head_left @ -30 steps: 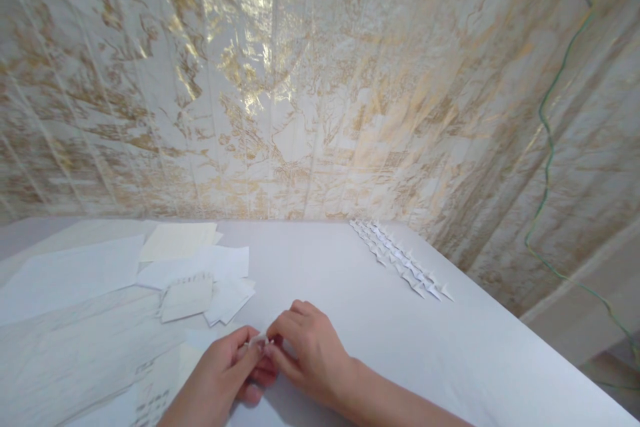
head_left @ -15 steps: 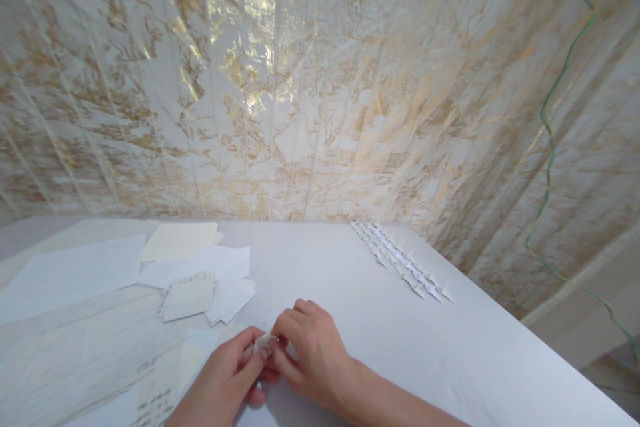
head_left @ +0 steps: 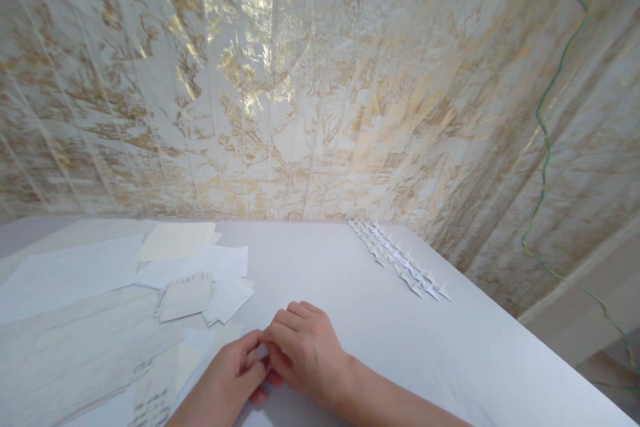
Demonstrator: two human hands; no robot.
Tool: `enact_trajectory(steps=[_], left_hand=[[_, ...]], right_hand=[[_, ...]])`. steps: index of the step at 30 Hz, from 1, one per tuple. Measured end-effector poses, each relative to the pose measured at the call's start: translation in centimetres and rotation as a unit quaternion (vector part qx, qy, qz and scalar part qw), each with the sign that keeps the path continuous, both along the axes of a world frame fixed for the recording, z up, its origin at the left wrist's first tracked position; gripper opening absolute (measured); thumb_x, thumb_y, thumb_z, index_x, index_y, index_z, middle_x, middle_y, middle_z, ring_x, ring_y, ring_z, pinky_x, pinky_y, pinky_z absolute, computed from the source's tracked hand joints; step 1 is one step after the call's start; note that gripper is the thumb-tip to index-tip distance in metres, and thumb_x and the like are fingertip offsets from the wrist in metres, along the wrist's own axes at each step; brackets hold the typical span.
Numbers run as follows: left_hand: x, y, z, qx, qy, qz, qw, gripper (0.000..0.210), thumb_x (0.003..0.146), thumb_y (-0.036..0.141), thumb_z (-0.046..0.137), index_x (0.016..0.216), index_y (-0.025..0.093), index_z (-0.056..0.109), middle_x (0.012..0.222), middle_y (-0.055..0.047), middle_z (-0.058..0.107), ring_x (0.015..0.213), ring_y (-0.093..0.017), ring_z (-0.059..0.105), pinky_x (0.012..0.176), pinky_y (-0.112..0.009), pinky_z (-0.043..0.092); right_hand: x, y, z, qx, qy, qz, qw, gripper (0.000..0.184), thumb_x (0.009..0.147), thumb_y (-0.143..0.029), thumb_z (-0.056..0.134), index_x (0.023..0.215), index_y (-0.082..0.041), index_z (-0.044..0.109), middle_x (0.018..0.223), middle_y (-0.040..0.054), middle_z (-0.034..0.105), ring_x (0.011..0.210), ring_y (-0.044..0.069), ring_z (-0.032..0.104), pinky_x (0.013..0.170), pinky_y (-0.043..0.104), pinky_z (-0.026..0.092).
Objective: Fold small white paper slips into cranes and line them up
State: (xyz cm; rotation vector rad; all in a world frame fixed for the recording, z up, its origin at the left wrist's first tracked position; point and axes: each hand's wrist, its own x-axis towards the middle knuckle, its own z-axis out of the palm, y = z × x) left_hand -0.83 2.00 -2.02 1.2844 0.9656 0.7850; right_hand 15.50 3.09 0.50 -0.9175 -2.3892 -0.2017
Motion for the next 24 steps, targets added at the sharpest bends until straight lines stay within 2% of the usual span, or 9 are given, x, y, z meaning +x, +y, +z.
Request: enact_trajectory(steps=[3, 5, 8, 11, 14, 17, 21, 24], left_hand=[[-0.1, -0.1, 0.7, -0.012, 0.000, -0.002, 1.000, 0.025, 0.070, 0.043, 0.069, 0.076, 0.020, 0.061, 0.065, -0.001, 0.071, 0.060, -0.017, 0.060, 0.050, -0.023, 0.037], [-0.1, -0.1, 1.1, -0.018, -0.001, 0.003, 1.000, 0.030, 0.070, 0.047, 0.072, 0.074, 0.020, 0.061, 0.064, -0.001, 0.070, 0.059, -0.016, 0.059, 0.050, -0.024, 0.038], [-0.1, -0.1, 1.4, -0.021, -0.005, 0.010, 1.000, 0.037, 0.070, 0.053, 0.073, 0.077, 0.019, 0.063, 0.064, -0.002, 0.070, 0.059, -0.016, 0.060, 0.051, -0.025, 0.041], [-0.2, -0.2, 1.1, -0.029, -0.020, 0.008, 0.999, 0.047, 0.069, 0.061, 0.076, 0.084, 0.018, 0.065, 0.066, -0.003, 0.072, 0.060, -0.017, 0.061, 0.053, -0.025, 0.043], [-0.3, -0.3, 0.7, -0.030, -0.046, 0.014, 0.998, 0.054, 0.074, 0.071, 0.072, 0.084, 0.018, 0.066, 0.068, -0.003, 0.073, 0.060, -0.016, 0.062, 0.056, -0.026, 0.046], [-0.4, -0.4, 0.5, -0.010, -0.047, 0.019, 0.999, 0.059, 0.077, 0.076, 0.066, 0.083, 0.018, 0.067, 0.066, -0.003, 0.073, 0.060, -0.016, 0.062, 0.058, -0.027, 0.047], [-0.5, -0.6, 0.9, 0.017, -0.023, 0.040, 0.999, 0.061, 0.077, 0.080, 0.062, 0.075, 0.019, 0.066, 0.065, -0.002, 0.071, 0.060, -0.016, 0.060, 0.059, -0.028, 0.046], [-0.7, -0.8, 1.1, 0.042, 0.006, 0.045, 0.998, 0.059, 0.085, 0.077, 0.055, 0.080, 0.020, 0.067, 0.072, -0.002, 0.073, 0.067, -0.017, 0.062, 0.064, -0.028, 0.047]], right_hand=[[0.2, 0.1, -0.2, -0.070, 0.060, 0.033, 0.995, 0.016, 0.078, -0.005, 0.060, 0.080, -0.019, 0.065, 0.069, -0.0005, 0.060, 0.065, 0.015, 0.053, 0.063, 0.026, 0.039], [0.3, 0.1, 0.0, -0.139, 0.114, 0.064, 0.982, 0.022, 0.076, -0.001, 0.058, 0.083, -0.019, 0.069, 0.071, -0.0007, 0.059, 0.068, 0.015, 0.056, 0.066, 0.023, 0.042], [0.6, 0.1, 0.7, -0.256, 0.213, 0.084, 0.939, 0.026, 0.078, 0.000, 0.059, 0.086, -0.019, 0.074, 0.073, -0.0013, 0.059, 0.073, 0.014, 0.058, 0.072, 0.022, 0.046], [0.7, 0.1, 1.1, -0.333, 0.289, 0.077, 0.894, 0.023, 0.079, -0.004, 0.062, 0.084, -0.020, 0.078, 0.074, -0.0017, 0.059, 0.072, 0.013, 0.057, 0.070, 0.023, 0.046], [0.5, 0.1, 1.1, -0.358, 0.327, 0.078, 0.871, 0.021, 0.079, -0.007, 0.063, 0.082, -0.020, 0.079, 0.074, -0.0016, 0.059, 0.070, 0.013, 0.056, 0.069, 0.024, 0.046], [0.3, 0.0, 1.0, -0.359, 0.352, 0.069, 0.862, 0.021, 0.077, -0.008, 0.062, 0.083, -0.019, 0.080, 0.073, -0.0007, 0.061, 0.070, 0.013, 0.055, 0.068, 0.025, 0.046], [0.1, -0.2, 1.1, -0.387, 0.380, 0.008, 0.840, 0.019, 0.076, -0.011, 0.062, 0.088, -0.016, 0.076, 0.071, -0.0007, 0.062, 0.066, 0.013, 0.052, 0.065, 0.026, 0.043], [0.0, -0.3, 1.1, -0.397, 0.394, -0.023, 0.829, 0.011, 0.076, -0.017, 0.062, 0.079, -0.015, 0.073, 0.065, -0.0015, 0.058, 0.063, 0.013, 0.050, 0.063, 0.026, 0.041]])
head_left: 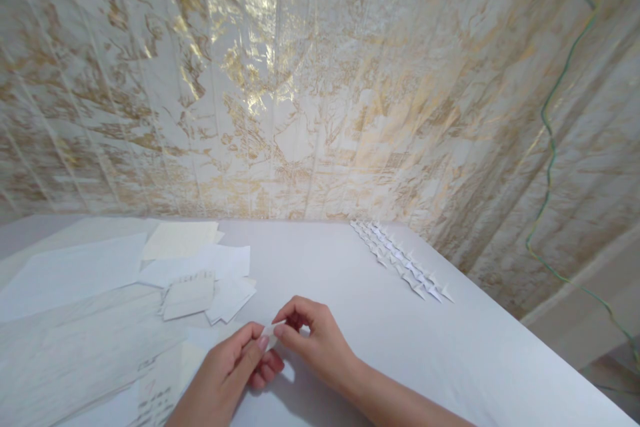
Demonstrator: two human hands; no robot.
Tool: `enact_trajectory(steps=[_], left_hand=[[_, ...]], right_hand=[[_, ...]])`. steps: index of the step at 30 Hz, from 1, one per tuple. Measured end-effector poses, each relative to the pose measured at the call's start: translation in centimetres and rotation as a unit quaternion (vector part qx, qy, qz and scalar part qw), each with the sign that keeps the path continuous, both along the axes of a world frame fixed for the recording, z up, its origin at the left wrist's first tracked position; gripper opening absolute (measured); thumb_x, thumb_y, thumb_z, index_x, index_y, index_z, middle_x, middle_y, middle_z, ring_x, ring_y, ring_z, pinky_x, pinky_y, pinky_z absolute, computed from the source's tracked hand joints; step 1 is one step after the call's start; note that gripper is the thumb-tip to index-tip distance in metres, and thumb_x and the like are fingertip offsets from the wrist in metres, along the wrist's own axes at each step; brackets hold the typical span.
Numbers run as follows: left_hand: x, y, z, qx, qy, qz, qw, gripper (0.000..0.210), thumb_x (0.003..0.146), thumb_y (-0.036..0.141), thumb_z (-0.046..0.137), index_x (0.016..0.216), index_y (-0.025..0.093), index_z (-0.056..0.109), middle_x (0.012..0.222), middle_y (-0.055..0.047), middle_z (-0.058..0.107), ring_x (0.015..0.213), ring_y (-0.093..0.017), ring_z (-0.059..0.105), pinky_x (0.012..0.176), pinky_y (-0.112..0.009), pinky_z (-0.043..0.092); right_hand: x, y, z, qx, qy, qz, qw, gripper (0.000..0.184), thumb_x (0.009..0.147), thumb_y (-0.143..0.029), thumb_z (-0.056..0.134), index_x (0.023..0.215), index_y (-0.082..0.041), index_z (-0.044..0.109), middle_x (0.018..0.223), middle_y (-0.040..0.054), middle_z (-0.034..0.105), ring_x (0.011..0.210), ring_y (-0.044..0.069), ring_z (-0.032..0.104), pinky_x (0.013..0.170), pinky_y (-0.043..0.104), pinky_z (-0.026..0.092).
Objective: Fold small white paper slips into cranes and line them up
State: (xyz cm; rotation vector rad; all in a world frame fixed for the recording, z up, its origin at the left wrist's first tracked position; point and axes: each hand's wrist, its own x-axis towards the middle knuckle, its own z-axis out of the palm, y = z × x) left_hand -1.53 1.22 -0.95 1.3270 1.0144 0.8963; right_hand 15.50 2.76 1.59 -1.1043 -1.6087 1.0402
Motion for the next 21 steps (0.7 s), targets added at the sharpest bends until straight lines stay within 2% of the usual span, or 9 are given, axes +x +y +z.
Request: enact_trajectory(steps=[3, 9, 13, 16, 21], left_hand=[[-0.1, -0.1, -0.1, 0.014, 0.019, 0.005, 1.000, 0.059, 0.087, 0.077, 0.051, 0.085, 0.020, 0.067, 0.075, -0.002, 0.073, 0.070, -0.018, 0.064, 0.066, -0.029, 0.047], [-0.1, -0.3, -0.2, -0.005, 0.018, 0.006, 1.000, 0.061, 0.085, 0.079, 0.052, 0.086, 0.020, 0.068, 0.079, -0.005, 0.078, 0.072, -0.019, 0.066, 0.069, -0.030, 0.049], [0.1, -0.4, 0.4, -0.033, 0.006, 0.014, 0.999, 0.066, 0.077, 0.084, 0.057, 0.083, 0.019, 0.069, 0.074, -0.005, 0.078, 0.069, -0.021, 0.068, 0.065, -0.030, 0.050], [0.2, -0.4, 0.9, -0.036, 0.002, 0.046, 0.998, 0.069, 0.070, 0.088, 0.059, 0.076, 0.020, 0.066, 0.066, -0.004, 0.076, 0.063, -0.021, 0.067, 0.061, -0.030, 0.049], [0.1, -0.4, 1.1, -0.019, 0.008, 0.051, 0.998, 0.064, 0.072, 0.085, 0.061, 0.071, 0.021, 0.064, 0.065, -0.004, 0.076, 0.061, -0.020, 0.066, 0.060, -0.029, 0.049]], right_hand=[[0.0, 0.1, -0.1, -0.021, 0.016, -0.008, 1.000, 0.011, 0.076, -0.023, 0.063, 0.072, -0.015, 0.070, 0.063, -0.0011, 0.058, 0.061, 0.013, 0.048, 0.062, 0.027, 0.039], [0.0, 0.3, -0.5, -0.084, 0.070, -0.002, 0.994, 0.024, 0.078, -0.035, 0.066, 0.069, -0.013, 0.067, 0.060, 0.0007, 0.061, 0.057, 0.012, 0.049, 0.060, 0.027, 0.039], [-0.1, 0.2, -0.5, -0.085, 0.067, 0.004, 0.994, 0.032, 0.081, -0.042, 0.069, 0.067, -0.013, 0.068, 0.058, 0.0000, 0.061, 0.056, 0.011, 0.049, 0.059, 0.026, 0.040], [-0.1, 0.1, -0.4, -0.082, 0.066, 0.010, 0.994, 0.038, 0.082, -0.048, 0.068, 0.065, -0.014, 0.066, 0.059, 0.0005, 0.061, 0.056, 0.012, 0.048, 0.059, 0.026, 0.040], [0.0, 0.0, 0.0, -0.034, 0.051, 0.014, 0.998, 0.032, 0.078, -0.048, 0.074, 0.074, -0.017, 0.066, 0.062, -0.0020, 0.058, 0.059, 0.012, 0.046, 0.060, 0.026, 0.037]])
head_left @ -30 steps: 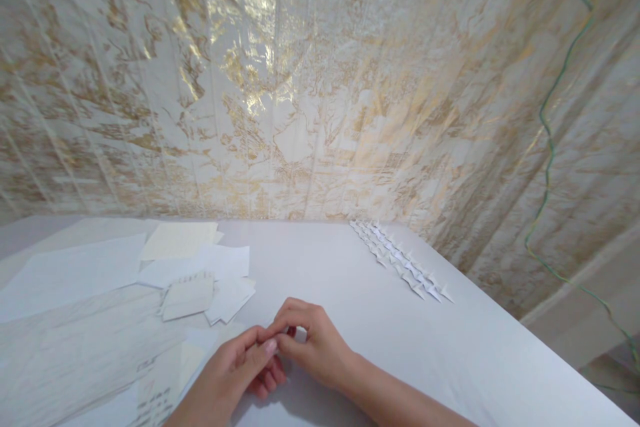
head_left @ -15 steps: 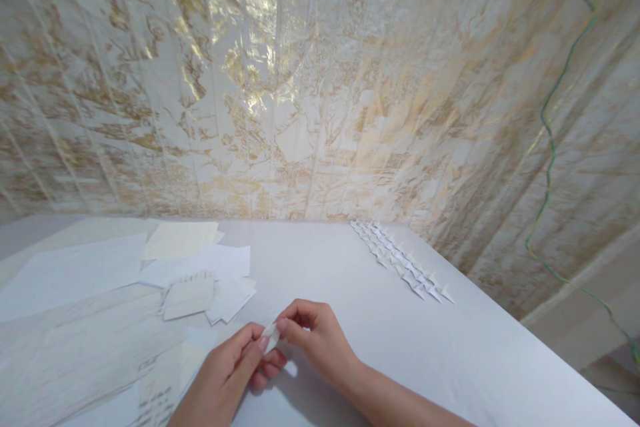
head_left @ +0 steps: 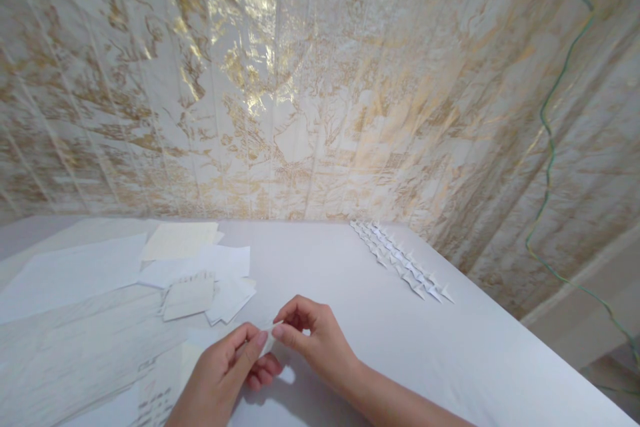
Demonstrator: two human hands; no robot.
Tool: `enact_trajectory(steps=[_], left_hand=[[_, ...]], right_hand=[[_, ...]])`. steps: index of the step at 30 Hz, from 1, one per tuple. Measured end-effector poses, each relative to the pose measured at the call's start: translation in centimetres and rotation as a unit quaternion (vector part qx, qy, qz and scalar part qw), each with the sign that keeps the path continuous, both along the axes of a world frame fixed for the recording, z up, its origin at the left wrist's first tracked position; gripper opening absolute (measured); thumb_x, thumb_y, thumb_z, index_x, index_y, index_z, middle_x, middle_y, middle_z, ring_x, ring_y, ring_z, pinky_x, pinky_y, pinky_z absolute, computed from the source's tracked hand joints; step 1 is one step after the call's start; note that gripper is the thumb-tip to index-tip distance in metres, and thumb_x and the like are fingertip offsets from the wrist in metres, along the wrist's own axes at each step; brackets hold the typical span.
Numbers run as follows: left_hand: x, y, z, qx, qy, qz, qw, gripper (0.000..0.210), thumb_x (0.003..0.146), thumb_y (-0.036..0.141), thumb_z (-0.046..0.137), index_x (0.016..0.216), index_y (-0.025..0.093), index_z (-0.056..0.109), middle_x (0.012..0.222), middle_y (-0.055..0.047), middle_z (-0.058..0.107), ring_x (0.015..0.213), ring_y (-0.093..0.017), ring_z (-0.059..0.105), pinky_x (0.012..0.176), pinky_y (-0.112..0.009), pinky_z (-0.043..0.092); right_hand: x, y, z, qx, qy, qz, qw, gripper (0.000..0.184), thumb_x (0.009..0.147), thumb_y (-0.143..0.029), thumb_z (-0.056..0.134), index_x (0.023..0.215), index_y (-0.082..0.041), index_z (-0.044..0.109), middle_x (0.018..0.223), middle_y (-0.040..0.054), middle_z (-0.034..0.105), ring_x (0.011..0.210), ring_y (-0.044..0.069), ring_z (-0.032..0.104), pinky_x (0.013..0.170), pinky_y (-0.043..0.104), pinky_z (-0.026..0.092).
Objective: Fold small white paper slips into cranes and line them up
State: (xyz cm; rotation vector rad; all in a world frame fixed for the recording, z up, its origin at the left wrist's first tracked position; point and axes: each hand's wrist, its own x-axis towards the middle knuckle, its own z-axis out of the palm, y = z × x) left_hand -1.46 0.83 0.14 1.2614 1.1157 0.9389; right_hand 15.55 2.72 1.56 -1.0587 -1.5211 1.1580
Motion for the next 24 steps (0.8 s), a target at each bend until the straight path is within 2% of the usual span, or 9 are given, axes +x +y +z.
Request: enact_trajectory(steps=[3, 8, 12, 15, 18, 20, 24], left_hand=[[0.1, -0.2, 0.1, 0.022, 0.025, 0.010, 0.999, 0.059, 0.077, 0.081, 0.059, 0.072, 0.022, 0.064, 0.065, -0.003, 0.076, 0.061, -0.019, 0.065, 0.062, -0.029, 0.049], [0.4, -0.8, 0.8, 0.048, 0.038, 0.016, 0.998, 0.054, 0.081, 0.076, 0.058, 0.070, 0.024, 0.065, 0.063, 0.000, 0.074, 0.062, -0.018, 0.062, 0.065, -0.027, 0.049], [0.2, -1.0, 0.8, 0.054, 0.038, 0.016, 0.998, 0.052, 0.080, 0.075, 0.061, 0.068, 0.025, 0.066, 0.059, 0.000, 0.071, 0.060, -0.019, 0.061, 0.062, -0.027, 0.049], [-0.2, -0.8, 0.4, 0.049, 0.054, -0.006, 0.997, 0.053, 0.078, 0.077, 0.061, 0.067, 0.026, 0.067, 0.058, 0.000, 0.071, 0.058, -0.018, 0.060, 0.062, -0.027, 0.049], [-0.6, -0.4, -0.3, 0.051, 0.053, -0.005, 0.997, 0.055, 0.079, 0.079, 0.059, 0.067, 0.025, 0.066, 0.058, 0.000, 0.070, 0.058, -0.018, 0.060, 0.062, -0.026, 0.049], [-0.7, -0.1, -0.6, 0.051, 0.049, -0.007, 0.997, 0.056, 0.079, 0.079, 0.059, 0.069, 0.025, 0.066, 0.058, 0.000, 0.070, 0.059, -0.018, 0.061, 0.062, -0.027, 0.049], [-0.6, 0.0, -0.5, 0.039, 0.026, -0.039, 0.998, 0.059, 0.077, 0.082, 0.059, 0.071, 0.024, 0.066, 0.060, -0.001, 0.072, 0.060, -0.018, 0.062, 0.063, -0.027, 0.049]], right_hand=[[0.0, 0.1, -0.1, -0.001, -0.011, -0.004, 1.000, 0.038, 0.079, -0.052, 0.073, 0.070, -0.018, 0.061, 0.059, -0.0045, 0.050, 0.056, 0.011, 0.041, 0.057, 0.025, 0.033], [-0.1, 0.5, -0.4, -0.052, 0.006, 0.019, 0.998, 0.051, 0.079, -0.066, 0.067, 0.067, -0.019, 0.054, 0.053, -0.0060, 0.043, 0.052, 0.010, 0.036, 0.052, 0.025, 0.027], [0.3, 0.6, -0.1, -0.020, -0.022, 0.011, 0.999, 0.056, 0.085, -0.070, 0.059, 0.064, -0.019, 0.051, 0.053, -0.0064, 0.040, 0.052, 0.010, 0.035, 0.052, 0.025, 0.027], [0.8, 0.7, 0.3, 0.008, -0.013, 0.011, 1.000, 0.059, 0.090, -0.075, 0.049, 0.068, -0.020, 0.050, 0.060, -0.0036, 0.047, 0.055, 0.011, 0.041, 0.053, 0.024, 0.033], [0.8, 0.5, 0.5, 0.018, -0.017, 0.045, 0.999, 0.055, 0.084, -0.074, 0.059, 0.079, -0.019, 0.057, 0.071, -0.0011, 0.054, 0.062, 0.013, 0.046, 0.057, 0.025, 0.037], [0.6, 0.1, 0.4, 0.007, -0.030, 0.073, 0.997, 0.053, 0.081, -0.072, 0.066, 0.076, -0.020, 0.057, 0.068, -0.0028, 0.051, 0.061, 0.013, 0.042, 0.058, 0.026, 0.034], [0.1, -0.4, 0.2, 0.015, -0.018, 0.087, 0.996, 0.055, 0.084, -0.071, 0.062, 0.067, -0.020, 0.052, 0.062, -0.0047, 0.042, 0.060, 0.012, 0.036, 0.059, 0.027, 0.030]])
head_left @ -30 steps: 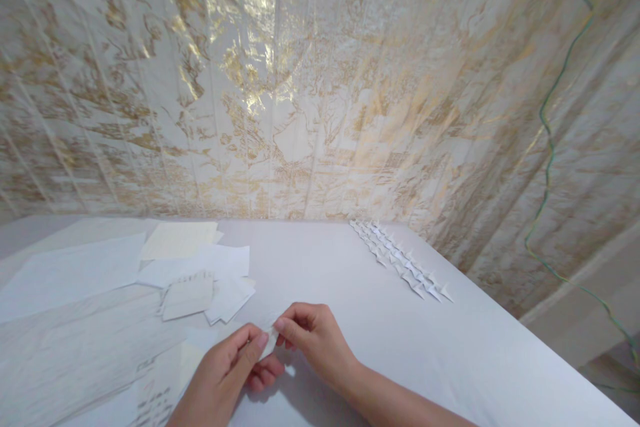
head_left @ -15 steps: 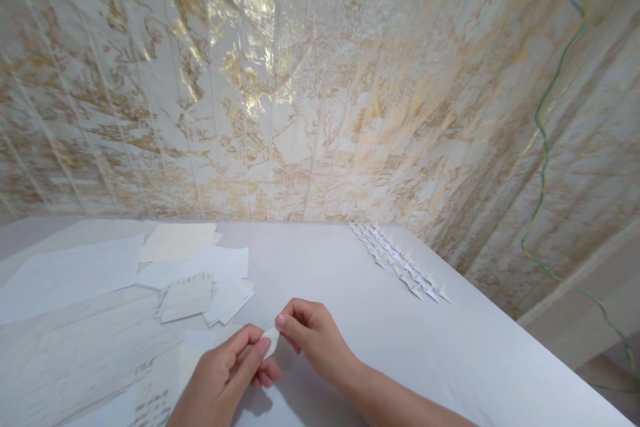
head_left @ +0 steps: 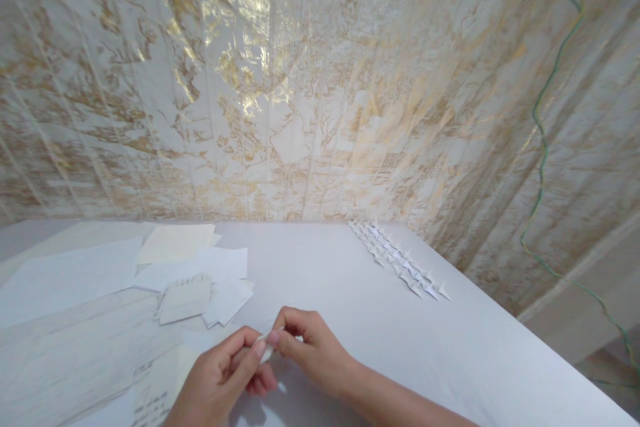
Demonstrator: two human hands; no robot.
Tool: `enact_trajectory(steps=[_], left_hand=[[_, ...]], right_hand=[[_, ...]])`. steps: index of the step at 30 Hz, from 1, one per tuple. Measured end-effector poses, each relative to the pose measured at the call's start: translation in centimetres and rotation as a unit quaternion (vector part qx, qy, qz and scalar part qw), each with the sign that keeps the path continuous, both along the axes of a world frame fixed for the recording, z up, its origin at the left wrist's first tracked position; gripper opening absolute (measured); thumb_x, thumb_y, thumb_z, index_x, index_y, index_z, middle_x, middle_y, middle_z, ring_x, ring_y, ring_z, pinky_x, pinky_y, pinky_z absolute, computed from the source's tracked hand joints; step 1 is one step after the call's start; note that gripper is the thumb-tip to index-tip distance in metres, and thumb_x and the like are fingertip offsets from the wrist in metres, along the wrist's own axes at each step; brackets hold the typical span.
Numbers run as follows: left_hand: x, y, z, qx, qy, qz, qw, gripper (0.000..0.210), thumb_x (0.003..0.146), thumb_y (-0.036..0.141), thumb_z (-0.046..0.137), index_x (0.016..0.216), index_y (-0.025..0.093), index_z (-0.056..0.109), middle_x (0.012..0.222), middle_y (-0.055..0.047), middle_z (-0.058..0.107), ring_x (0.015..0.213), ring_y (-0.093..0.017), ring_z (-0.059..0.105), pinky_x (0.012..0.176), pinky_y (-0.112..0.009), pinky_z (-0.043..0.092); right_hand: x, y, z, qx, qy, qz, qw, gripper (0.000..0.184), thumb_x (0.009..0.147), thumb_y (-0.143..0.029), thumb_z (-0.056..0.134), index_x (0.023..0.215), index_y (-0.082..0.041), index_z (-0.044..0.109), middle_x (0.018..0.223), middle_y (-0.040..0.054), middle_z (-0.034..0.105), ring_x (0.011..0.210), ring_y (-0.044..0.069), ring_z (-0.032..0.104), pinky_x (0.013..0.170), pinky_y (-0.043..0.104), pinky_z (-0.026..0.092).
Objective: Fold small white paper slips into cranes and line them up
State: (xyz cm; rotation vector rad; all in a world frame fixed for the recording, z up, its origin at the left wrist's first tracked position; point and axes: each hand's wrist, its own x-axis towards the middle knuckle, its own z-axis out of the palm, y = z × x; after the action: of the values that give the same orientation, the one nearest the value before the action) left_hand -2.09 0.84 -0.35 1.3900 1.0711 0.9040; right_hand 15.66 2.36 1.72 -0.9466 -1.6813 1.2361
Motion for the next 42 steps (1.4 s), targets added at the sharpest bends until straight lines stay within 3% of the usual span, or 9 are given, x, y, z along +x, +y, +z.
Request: enact_trajectory(steps=[6, 11, 17, 21, 25, 29, 32, 37, 42], left_hand=[[0.6, -0.4, 0.9, -0.028, -0.023, 0.011, 0.999, 0.054, 0.070, 0.076, 0.072, 0.071, 0.022, 0.066, 0.059, -0.001, 0.073, 0.057, -0.017, 0.061, 0.060, -0.026, 0.047], [0.5, 0.0, 1.2, -0.028, -0.050, -0.012, 0.998, 0.053, 0.075, 0.074, 0.070, 0.071, 0.021, 0.069, 0.061, -0.001, 0.074, 0.058, -0.015, 0.060, 0.061, -0.025, 0.046], [0.1, 0.8, -0.2, -0.049, -0.091, -0.039, 0.994, 0.060, 0.074, 0.078, 0.068, 0.081, 0.019, 0.073, 0.071, -0.005, 0.078, 0.066, -0.019, 0.067, 0.066, -0.028, 0.049], [-0.3, 1.2, -1.2, -0.061, -0.116, -0.037, 0.991, 0.057, 0.075, 0.073, 0.071, 0.093, 0.019, 0.071, 0.075, -0.006, 0.080, 0.069, -0.021, 0.069, 0.068, -0.030, 0.051], [-0.3, 1.3, -0.9, -0.078, -0.138, 0.032, 0.987, 0.063, 0.070, 0.069, 0.077, 0.106, 0.019, 0.066, 0.068, -0.005, 0.078, 0.064, -0.022, 0.070, 0.066, -0.032, 0.052], [0.0, 0.9, 0.4, -0.073, -0.147, 0.046, 0.985, 0.047, 0.073, 0.057, 0.078, 0.099, 0.020, 0.065, 0.060, -0.002, 0.075, 0.056, -0.020, 0.067, 0.060, -0.030, 0.050], [0.1, 0.4, 1.1, -0.074, -0.144, 0.045, 0.986, 0.041, 0.075, 0.053, 0.077, 0.098, 0.021, 0.063, 0.058, 0.000, 0.073, 0.054, -0.019, 0.065, 0.059, -0.030, 0.049], [0.1, 0.2, 1.4, -0.075, -0.143, 0.026, 0.987, 0.037, 0.079, 0.050, 0.074, 0.099, 0.022, 0.062, 0.057, 0.001, 0.072, 0.053, -0.018, 0.063, 0.059, -0.028, 0.048], [0.1, 0.3, 0.8, -0.053, -0.124, 0.017, 0.991, 0.040, 0.082, 0.056, 0.069, 0.102, 0.022, 0.061, 0.057, 0.001, 0.071, 0.054, -0.018, 0.062, 0.059, -0.029, 0.047]], right_hand=[[0.1, 0.0, 0.0, -0.001, 0.020, 0.004, 1.000, 0.059, 0.083, -0.074, 0.063, 0.063, -0.020, 0.052, 0.062, -0.0025, 0.047, 0.061, 0.013, 0.038, 0.062, 0.030, 0.031], [-0.1, 0.3, -0.3, -0.052, 0.065, -0.007, 0.997, 0.062, 0.074, -0.078, 0.068, 0.061, -0.020, 0.052, 0.059, -0.0028, 0.046, 0.057, 0.013, 0.037, 0.060, 0.029, 0.029], [-0.1, 1.3, -1.1, -0.099, 0.113, -0.005, 0.989, 0.062, 0.066, -0.077, 0.075, 0.061, -0.019, 0.054, 0.055, -0.0025, 0.050, 0.053, 0.012, 0.040, 0.059, 0.028, 0.030], [0.3, 1.7, -1.7, -0.098, 0.091, 0.004, 0.991, 0.064, 0.072, -0.080, 0.068, 0.063, -0.018, 0.055, 0.058, -0.0007, 0.053, 0.054, 0.012, 0.044, 0.060, 0.029, 0.035], [0.7, 1.5, -1.8, -0.038, 0.048, -0.011, 0.998, 0.055, 0.086, -0.070, 0.062, 0.072, -0.017, 0.060, 0.065, -0.0004, 0.056, 0.061, 0.014, 0.048, 0.065, 0.029, 0.040], [0.9, 1.3, -1.2, 0.129, 0.020, -0.025, 0.991, 0.028, 0.092, -0.048, 0.066, 0.096, -0.020, 0.069, 0.089, 0.0036, 0.066, 0.081, 0.017, 0.059, 0.077, 0.030, 0.045], [0.9, 1.3, -0.9, 0.214, 0.005, -0.004, 0.977, 0.020, 0.095, -0.041, 0.066, 0.093, -0.022, 0.072, 0.091, 0.0045, 0.070, 0.089, 0.019, 0.062, 0.085, 0.032, 0.047], [0.9, 1.3, -0.9, 0.270, -0.018, -0.006, 0.963, 0.022, 0.094, -0.043, 0.069, 0.089, -0.022, 0.075, 0.093, 0.0061, 0.072, 0.093, 0.020, 0.065, 0.090, 0.035, 0.047], [0.8, 1.3, -1.0, 0.260, -0.005, -0.023, 0.965, 0.027, 0.094, -0.045, 0.069, 0.083, -0.022, 0.076, 0.088, 0.0049, 0.073, 0.088, 0.019, 0.066, 0.088, 0.033, 0.047]])
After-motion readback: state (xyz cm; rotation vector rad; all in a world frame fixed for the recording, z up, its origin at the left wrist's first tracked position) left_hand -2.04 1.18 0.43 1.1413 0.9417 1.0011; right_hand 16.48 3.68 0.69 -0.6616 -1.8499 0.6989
